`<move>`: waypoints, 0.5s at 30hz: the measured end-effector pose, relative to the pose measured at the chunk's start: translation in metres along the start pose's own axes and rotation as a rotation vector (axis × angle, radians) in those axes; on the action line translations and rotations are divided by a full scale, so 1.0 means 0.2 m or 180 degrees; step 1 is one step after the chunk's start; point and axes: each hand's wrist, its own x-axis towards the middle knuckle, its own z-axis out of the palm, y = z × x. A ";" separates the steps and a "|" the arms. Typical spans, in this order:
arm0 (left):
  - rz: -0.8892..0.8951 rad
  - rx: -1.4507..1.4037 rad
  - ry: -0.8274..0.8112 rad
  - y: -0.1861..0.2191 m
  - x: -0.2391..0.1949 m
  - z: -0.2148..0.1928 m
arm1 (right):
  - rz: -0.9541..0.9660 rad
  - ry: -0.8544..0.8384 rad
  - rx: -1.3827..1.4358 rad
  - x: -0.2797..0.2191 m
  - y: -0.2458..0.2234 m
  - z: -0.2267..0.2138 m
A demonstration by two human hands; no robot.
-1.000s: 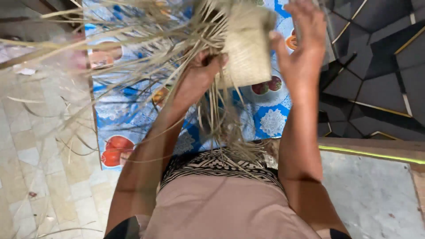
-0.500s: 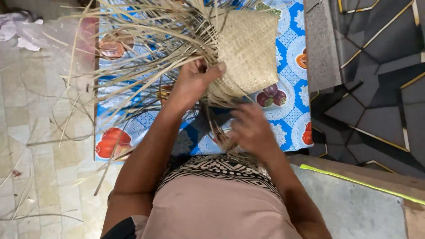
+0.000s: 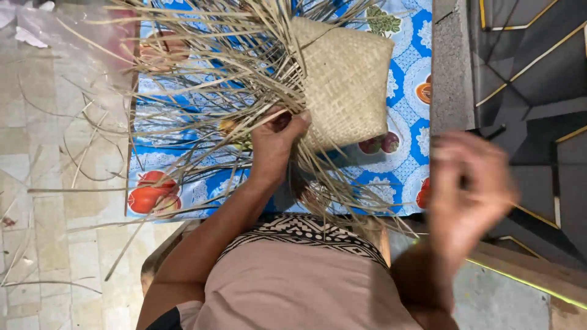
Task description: The person weaves dried plant fibers into a small basket by hand, repeatedly threading strands through the existing weave and tightening them to build up the basket's structure.
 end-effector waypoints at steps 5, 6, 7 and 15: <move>0.0141 -0.0194 0.0315 0.12 -0.06 0.08 | -0.1207 -0.0612 0.1277 0.23 -0.30 0.48; 0.0428 0.0006 0.0270 0.16 -0.07 0.09 | -0.1407 -0.0756 0.1078 0.26 -0.31 0.53; 0.0714 0.0208 0.0227 0.20 -0.08 0.11 | -0.1605 -0.0897 0.0876 0.28 -0.32 0.59; 0.1605 0.0628 0.0130 0.15 -0.08 0.11 | -0.0962 -0.1311 0.1399 0.31 -0.27 0.64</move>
